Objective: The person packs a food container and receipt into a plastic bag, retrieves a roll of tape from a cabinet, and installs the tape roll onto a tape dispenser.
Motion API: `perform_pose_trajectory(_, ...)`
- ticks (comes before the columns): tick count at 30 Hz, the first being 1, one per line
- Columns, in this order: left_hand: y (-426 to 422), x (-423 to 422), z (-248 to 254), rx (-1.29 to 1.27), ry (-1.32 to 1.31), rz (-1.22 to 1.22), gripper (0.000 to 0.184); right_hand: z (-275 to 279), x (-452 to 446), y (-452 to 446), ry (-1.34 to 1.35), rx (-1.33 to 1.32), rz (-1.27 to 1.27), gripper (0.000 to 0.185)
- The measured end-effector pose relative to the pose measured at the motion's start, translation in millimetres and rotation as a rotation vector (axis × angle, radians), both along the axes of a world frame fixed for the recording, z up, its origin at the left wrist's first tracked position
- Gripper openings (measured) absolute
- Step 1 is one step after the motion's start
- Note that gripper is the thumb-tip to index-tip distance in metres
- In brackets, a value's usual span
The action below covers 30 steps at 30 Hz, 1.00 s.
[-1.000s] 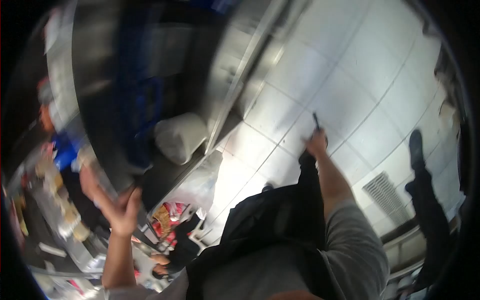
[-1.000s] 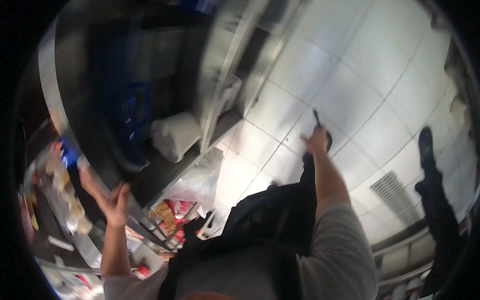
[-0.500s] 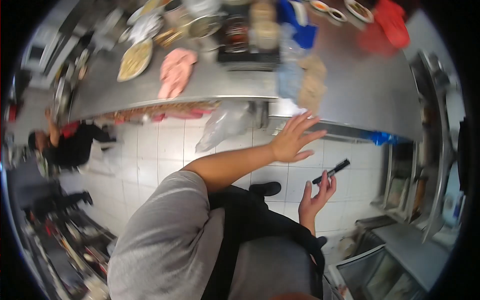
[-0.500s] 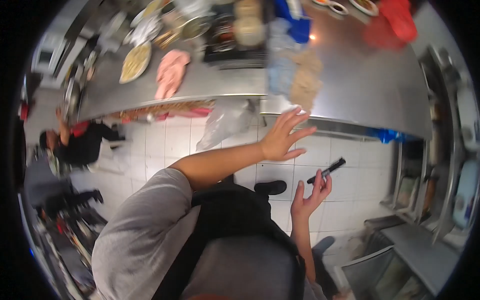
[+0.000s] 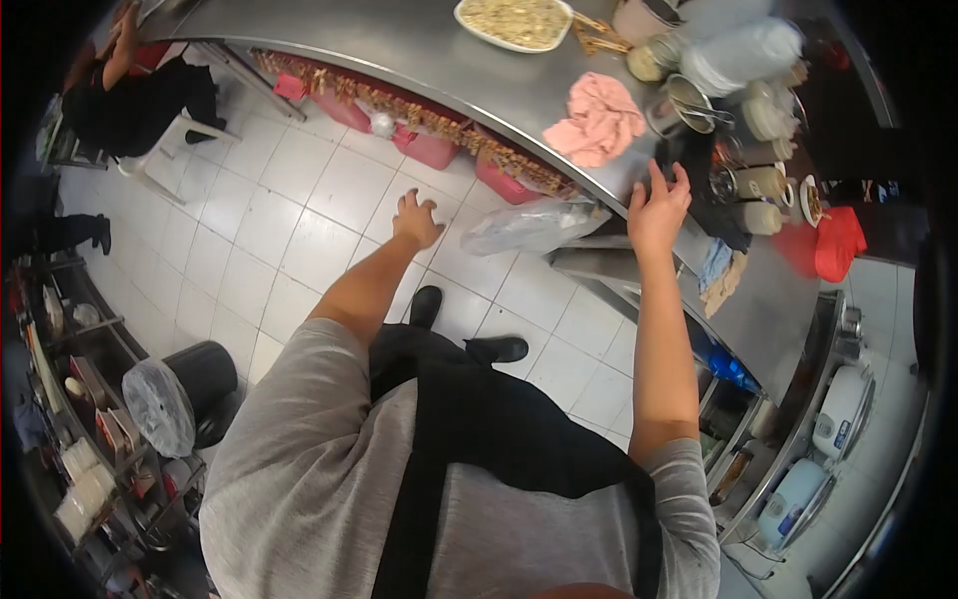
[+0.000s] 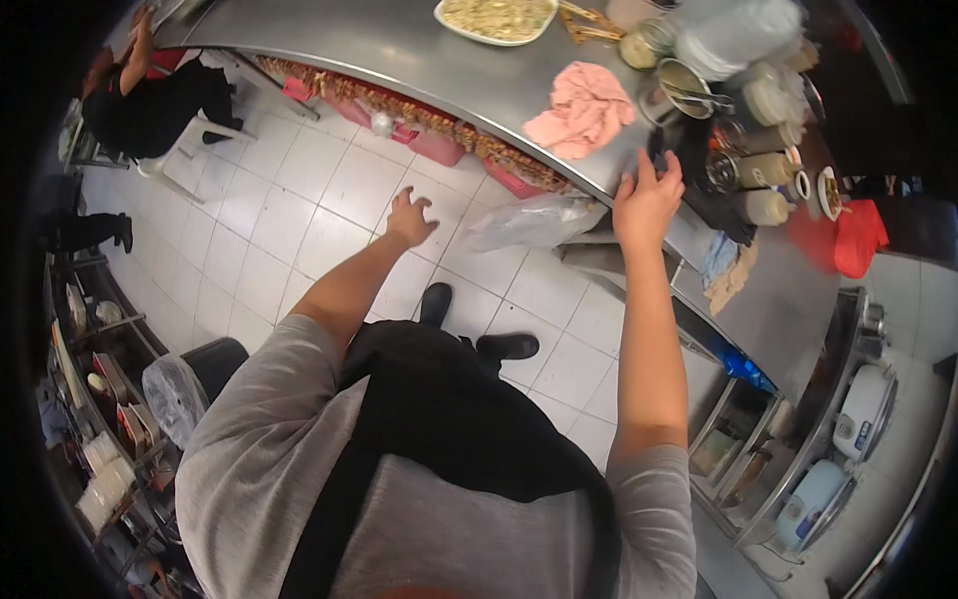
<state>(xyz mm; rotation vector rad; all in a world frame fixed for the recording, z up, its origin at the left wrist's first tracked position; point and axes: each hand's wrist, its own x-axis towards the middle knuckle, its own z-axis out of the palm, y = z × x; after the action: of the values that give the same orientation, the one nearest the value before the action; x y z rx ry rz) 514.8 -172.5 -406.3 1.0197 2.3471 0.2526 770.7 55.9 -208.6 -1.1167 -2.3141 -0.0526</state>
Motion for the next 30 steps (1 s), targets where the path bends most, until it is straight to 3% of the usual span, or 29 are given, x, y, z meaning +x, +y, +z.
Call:
perform_pose_trajectory(3,12,-33,-11,0.087,-0.133,0.217,0.035,-20,-17,5,0.019,0.02,-0.053,0.04)
perform_pose_trajectory(5,27,-52,-55,0.19,-0.287,0.356,0.028,-30,-24,10,0.045,0.076,-0.075,0.04)
perform_pose_trajectory(9,51,-63,-59,0.342,-0.487,0.664,0.014,-26,-25,27,-0.054,-0.016,-0.061,0.041)
perform_pose_trajectory(12,73,-75,-79,0.572,-0.872,0.892,0.02,-23,-32,28,0.066,0.0,-0.011,0.042)
perform_pose_trajectory(15,87,-77,-34,0.451,-1.087,0.993,0.03,-20,-32,25,0.083,0.021,0.012,0.043)
perform_pose_trajectory(21,119,-55,-42,0.575,-1.553,1.071,0.038,-21,-33,27,0.064,-0.009,-0.013,0.043)
perform_pose_trajectory(24,121,-42,-43,0.764,-1.514,1.102,0.037,-19,-32,22,0.06,-0.028,-0.034,0.043)
perform_pose_trajectory(30,119,-48,-44,0.719,-1.553,1.202,0.029,-23,-32,26,0.063,-0.004,-0.049,0.044)
